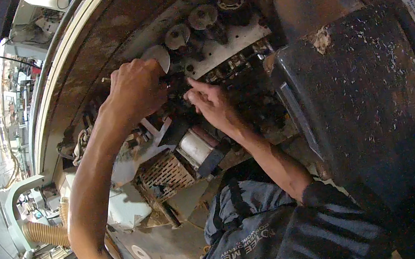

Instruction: The person uses a screwdriver to adjust and tighten components inside a large industrial machine. They repeatedly insert and turn the tool on various parts, then lift a large metal cover to access the interior before continuing adjustments.

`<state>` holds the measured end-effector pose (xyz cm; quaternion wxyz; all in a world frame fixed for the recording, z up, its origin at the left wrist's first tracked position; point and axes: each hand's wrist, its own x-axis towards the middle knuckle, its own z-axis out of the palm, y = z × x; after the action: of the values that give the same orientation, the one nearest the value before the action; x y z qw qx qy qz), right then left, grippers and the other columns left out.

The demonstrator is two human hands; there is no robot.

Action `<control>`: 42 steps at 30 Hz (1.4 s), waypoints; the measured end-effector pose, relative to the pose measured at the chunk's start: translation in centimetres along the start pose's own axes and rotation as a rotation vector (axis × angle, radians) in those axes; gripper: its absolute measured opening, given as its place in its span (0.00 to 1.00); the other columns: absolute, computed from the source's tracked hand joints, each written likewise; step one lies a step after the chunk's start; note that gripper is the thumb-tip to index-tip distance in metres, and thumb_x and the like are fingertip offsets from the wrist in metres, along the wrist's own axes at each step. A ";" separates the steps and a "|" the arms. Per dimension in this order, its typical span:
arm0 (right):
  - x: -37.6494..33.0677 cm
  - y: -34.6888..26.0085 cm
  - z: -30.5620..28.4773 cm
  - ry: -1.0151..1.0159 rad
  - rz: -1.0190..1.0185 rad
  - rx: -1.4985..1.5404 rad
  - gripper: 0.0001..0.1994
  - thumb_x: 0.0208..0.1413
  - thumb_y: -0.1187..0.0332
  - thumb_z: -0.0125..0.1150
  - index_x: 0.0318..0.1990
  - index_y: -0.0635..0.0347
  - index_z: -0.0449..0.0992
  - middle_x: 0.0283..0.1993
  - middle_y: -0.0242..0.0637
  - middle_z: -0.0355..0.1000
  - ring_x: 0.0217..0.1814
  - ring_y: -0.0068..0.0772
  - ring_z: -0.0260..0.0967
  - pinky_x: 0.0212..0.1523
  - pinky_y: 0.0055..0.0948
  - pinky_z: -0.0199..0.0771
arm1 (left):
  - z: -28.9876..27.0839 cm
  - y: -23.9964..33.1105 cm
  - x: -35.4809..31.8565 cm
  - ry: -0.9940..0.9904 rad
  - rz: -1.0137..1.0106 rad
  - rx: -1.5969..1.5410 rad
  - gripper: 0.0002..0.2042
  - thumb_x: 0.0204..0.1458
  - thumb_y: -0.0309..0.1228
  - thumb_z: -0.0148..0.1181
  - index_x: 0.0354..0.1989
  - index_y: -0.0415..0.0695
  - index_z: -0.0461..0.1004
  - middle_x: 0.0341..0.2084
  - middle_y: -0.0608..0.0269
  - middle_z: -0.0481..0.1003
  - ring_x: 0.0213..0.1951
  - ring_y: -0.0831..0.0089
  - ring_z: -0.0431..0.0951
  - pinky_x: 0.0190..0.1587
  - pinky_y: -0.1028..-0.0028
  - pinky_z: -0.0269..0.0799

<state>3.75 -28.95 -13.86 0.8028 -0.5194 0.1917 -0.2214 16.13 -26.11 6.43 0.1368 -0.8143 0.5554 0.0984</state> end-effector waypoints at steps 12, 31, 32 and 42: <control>1.3 4.8 2.8 0.113 -0.181 -0.335 0.27 0.64 0.57 0.56 0.61 0.71 0.67 0.60 0.53 0.69 0.60 0.41 0.68 0.59 0.34 0.68 | 1.3 1.2 1.5 -0.061 -0.005 0.149 0.13 0.47 0.39 0.65 0.31 0.40 0.81 0.29 0.44 0.79 0.36 0.46 0.81 0.38 0.54 0.77; 2.0 2.9 2.1 0.014 -0.083 -0.023 0.22 0.63 0.68 0.54 0.63 0.67 0.66 0.55 0.41 0.71 0.52 0.29 0.68 0.52 0.30 0.70 | 1.3 2.7 1.6 -0.074 0.047 0.263 0.08 0.46 0.32 0.63 0.31 0.40 0.81 0.29 0.46 0.80 0.36 0.51 0.82 0.35 0.57 0.78; 2.1 3.1 1.9 0.008 -0.134 -0.031 0.21 0.63 0.70 0.54 0.62 0.67 0.66 0.55 0.41 0.71 0.52 0.29 0.68 0.52 0.30 0.70 | 1.3 2.8 1.6 -0.093 0.047 0.267 0.08 0.46 0.31 0.63 0.31 0.41 0.81 0.30 0.47 0.80 0.36 0.52 0.83 0.35 0.57 0.78; 3.3 4.0 1.7 0.003 -0.276 -0.082 0.18 0.63 0.74 0.51 0.60 0.63 0.68 0.55 0.39 0.71 0.52 0.28 0.68 0.53 0.28 0.70 | 0.9 3.6 1.8 -0.146 0.051 0.302 0.07 0.45 0.30 0.63 0.31 0.40 0.81 0.30 0.47 0.80 0.36 0.53 0.83 0.35 0.58 0.79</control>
<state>8.04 -28.12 -17.14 0.7424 -0.5731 0.1284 -0.3224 13.46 -28.63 4.58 0.2952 -0.7607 0.5730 0.0761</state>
